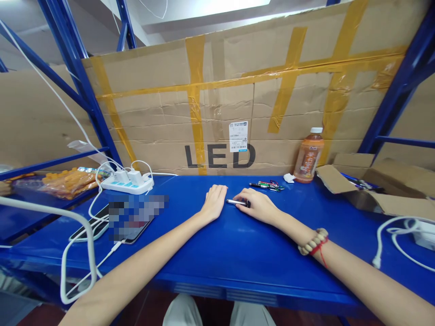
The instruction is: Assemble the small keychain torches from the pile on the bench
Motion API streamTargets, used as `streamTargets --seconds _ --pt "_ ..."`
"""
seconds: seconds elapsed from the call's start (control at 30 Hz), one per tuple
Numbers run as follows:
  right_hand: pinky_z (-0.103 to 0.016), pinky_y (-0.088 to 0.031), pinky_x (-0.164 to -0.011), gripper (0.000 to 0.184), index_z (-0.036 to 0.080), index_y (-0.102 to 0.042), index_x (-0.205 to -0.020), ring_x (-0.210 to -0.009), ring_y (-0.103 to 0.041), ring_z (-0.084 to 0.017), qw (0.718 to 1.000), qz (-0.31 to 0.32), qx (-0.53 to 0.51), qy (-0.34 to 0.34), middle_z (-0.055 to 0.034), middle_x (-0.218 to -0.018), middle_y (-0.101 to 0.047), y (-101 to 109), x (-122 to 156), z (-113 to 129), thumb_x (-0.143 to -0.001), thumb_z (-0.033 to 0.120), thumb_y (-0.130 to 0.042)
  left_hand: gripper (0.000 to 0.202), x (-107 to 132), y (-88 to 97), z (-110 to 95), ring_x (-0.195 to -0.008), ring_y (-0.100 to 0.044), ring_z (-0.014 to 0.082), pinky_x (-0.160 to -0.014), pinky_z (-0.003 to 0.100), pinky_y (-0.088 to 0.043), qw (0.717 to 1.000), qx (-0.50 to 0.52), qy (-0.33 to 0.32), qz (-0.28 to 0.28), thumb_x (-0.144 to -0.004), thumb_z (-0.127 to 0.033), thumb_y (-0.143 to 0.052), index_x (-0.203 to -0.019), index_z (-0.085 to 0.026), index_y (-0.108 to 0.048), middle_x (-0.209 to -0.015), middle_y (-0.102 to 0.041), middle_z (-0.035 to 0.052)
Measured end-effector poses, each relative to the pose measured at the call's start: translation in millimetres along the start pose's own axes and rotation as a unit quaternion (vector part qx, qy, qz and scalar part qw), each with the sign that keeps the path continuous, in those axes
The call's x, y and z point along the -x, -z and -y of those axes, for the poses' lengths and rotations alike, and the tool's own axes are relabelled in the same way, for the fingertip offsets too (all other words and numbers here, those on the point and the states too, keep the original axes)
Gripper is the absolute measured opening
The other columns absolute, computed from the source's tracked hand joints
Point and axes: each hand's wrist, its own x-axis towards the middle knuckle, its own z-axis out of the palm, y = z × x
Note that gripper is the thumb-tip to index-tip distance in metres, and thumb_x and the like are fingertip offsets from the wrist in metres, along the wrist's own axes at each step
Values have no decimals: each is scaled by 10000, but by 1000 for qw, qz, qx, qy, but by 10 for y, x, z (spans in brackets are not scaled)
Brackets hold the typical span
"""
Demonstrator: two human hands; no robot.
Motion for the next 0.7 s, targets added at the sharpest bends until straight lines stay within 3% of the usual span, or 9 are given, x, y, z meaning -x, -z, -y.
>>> streamTargets --seconds 0.13,0.3,0.5,0.6,0.7 --pt "-272 -437 -715 196 198 -623 -977 -828 -562 -161 1000 3 -4 -1 -46 -898 -610 2 -1 -1 -830 248 -505 430 -11 -17 21 -1067 -439 188 -974 372 -311 1000 -18 -4 3 -932 -324 -133 -1021 -205 -537 -1055 -515 55" --pt "-273 -435 -707 212 193 -616 -1002 -821 -564 -163 1000 10 -3 -4 -51 -897 -608 -7 2 -10 -864 251 -465 487 -42 -72 51 -960 -465 201 -916 391 -327 998 -50 -28 21 -929 -378 -155 -838 -208 -603 -950 -562 33" --pt "-281 -428 -763 194 185 -613 -974 -884 -555 -173 1000 -1 27 -13 -62 -929 -607 -43 -3 -37 -872 267 -470 239 -39 -114 58 -884 -496 191 -823 362 -356 986 -125 -106 20 -885 -297 -360 -830 -191 -567 -897 -569 35" --pt "-285 -421 -760 184 181 -610 -975 -890 -551 -177 997 -31 72 -1 -68 -952 -605 85 -12 -18 -839 265 -519 200 -38 -115 48 -862 -504 194 -782 351 -359 983 -141 -115 25 -878 -277 -373 -858 -197 -555 -866 -561 31" --pt "-314 -409 -758 209 182 -609 -965 -882 -544 -188 982 -133 126 45 -74 -940 -614 410 23 37 -855 317 -493 182 -31 -106 23 -835 -509 191 -752 342 -352 982 -142 -120 31 -871 -299 -395 -862 -201 -547 -834 -554 21"
